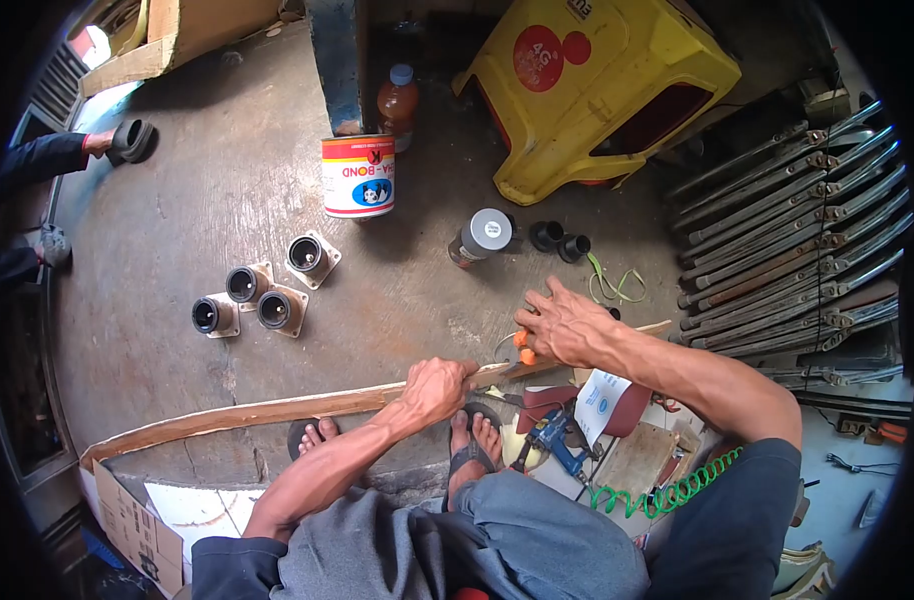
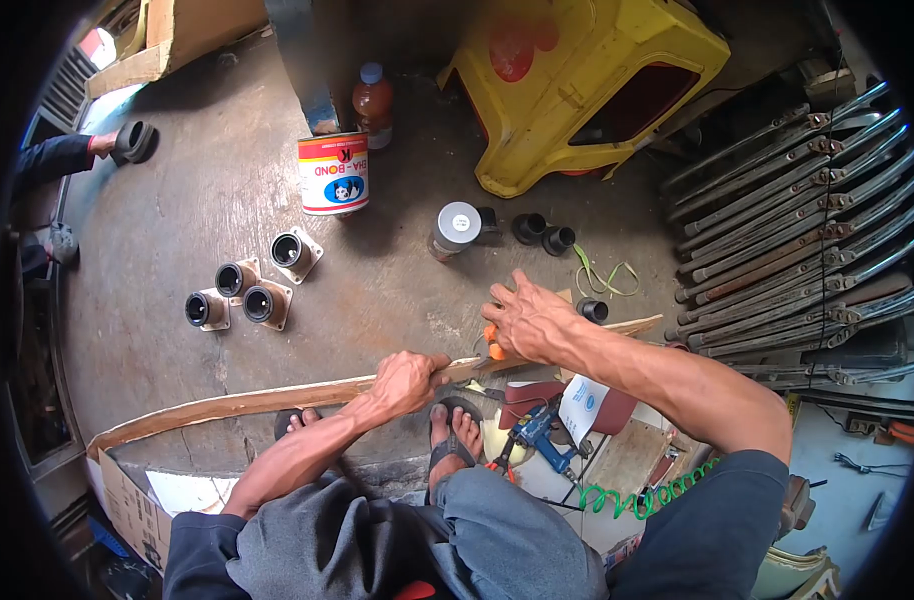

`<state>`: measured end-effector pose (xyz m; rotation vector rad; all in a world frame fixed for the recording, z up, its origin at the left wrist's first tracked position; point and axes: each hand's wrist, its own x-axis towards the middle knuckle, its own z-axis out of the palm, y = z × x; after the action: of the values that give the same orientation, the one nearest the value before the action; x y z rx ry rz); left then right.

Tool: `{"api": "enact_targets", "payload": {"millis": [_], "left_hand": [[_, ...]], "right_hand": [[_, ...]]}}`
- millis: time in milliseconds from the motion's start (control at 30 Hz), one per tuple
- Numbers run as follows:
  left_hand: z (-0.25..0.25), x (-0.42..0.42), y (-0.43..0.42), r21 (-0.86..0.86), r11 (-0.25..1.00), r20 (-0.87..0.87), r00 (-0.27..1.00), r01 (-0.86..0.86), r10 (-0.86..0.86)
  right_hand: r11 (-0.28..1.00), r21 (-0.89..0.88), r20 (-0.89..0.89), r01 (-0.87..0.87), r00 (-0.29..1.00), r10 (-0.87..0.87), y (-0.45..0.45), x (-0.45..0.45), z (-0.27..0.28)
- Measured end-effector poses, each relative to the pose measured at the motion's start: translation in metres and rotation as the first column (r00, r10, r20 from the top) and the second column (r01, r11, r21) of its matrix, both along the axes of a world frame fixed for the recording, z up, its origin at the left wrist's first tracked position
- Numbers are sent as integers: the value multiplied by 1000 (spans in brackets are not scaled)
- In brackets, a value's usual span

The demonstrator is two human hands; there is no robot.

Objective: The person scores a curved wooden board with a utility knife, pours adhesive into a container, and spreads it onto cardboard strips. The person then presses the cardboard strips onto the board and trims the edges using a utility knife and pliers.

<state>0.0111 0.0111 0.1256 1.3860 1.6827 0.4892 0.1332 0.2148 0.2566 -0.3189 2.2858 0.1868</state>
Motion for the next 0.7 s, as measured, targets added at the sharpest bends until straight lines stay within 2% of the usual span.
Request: {"api": "enact_targets", "payload": {"millis": [167,333,467,533,633,700], "left_hand": [[-2,-1,-3,23,1000,8,1000,9,-9],[-4,-1,-5,4,1000,28,999,15,-15],[2,-3,-6,-22,999,32,999,45,-45],[7,-10,-8,-3,998,69,996,57,-56],[2,-20,-12,-7,996,104,991,90,-89],[-3,-20,-13,-31,994,104,989,108,-104]], "right_hand": [[999,-1,47,43,998,-43,8,0,-16],[999,-41,-58,-15,998,12,1,-4,-5],[998,-65,-57,-10,998,6,-2,-7,-7],[996,-42,114,75,991,-70,-6,-13,-4],[994,-86,47,73,997,-69,1,-11,-11],[993,-93,70,67,996,-61,1,-14,-5]]}}
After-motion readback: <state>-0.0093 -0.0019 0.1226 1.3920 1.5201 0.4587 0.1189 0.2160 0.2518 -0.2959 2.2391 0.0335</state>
